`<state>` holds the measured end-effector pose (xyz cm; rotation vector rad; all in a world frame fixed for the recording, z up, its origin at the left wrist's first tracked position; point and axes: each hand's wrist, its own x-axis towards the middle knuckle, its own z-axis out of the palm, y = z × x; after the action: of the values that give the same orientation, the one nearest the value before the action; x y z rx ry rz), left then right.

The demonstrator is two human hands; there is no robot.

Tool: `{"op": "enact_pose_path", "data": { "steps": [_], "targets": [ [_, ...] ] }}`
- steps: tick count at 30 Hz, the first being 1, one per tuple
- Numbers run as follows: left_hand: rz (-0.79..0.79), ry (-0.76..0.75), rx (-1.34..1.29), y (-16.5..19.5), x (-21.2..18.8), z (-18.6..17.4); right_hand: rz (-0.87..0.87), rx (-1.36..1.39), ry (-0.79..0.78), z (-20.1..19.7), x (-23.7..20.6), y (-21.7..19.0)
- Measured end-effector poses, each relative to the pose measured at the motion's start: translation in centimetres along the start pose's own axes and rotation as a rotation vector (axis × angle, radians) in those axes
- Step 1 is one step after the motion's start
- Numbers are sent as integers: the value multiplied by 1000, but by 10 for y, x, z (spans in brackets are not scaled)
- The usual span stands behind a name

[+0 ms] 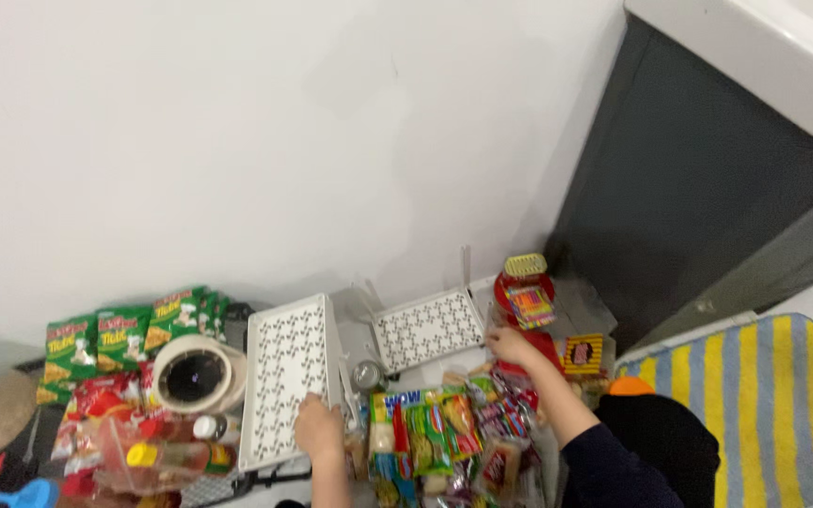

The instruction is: The person sits on the floor next to a sink and assembles a white multi-tier perforated storage rack, fitting the shelves together and inserting the white support poles, with snack packages and food containers spread on the floor around them.

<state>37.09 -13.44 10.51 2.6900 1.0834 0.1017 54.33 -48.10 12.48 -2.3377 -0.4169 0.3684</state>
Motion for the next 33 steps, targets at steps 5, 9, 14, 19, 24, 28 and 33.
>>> {"op": "enact_pose_path", "data": {
  "steps": [5, 9, 14, 19, 24, 28, 33],
  "targets": [
    [101, 105, -48, -20, -25, 11, 77, 221, -49, 4, -59, 6],
    [150, 214, -49, -18, -58, -21, 50, 373, -93, -4, -105, 11],
    [413, 335, -100, 10, -102, -61, -77, 194, 26, -31, -129, 9],
    [735, 307, -119, 47, -95, -74, -2, 764, 63, -50, -94, 5],
    [982, 266, -24, 83, -51, -54, 112, 1109, -38, -75, -38, 8],
    [960, 214, 0, 103, -7, -31, 155, 933, -42, -81, 1, 10],
    [529, 267, -237, 112, 45, -2, 269, 1090, -71, -77, 48, 15]
  ]
}}
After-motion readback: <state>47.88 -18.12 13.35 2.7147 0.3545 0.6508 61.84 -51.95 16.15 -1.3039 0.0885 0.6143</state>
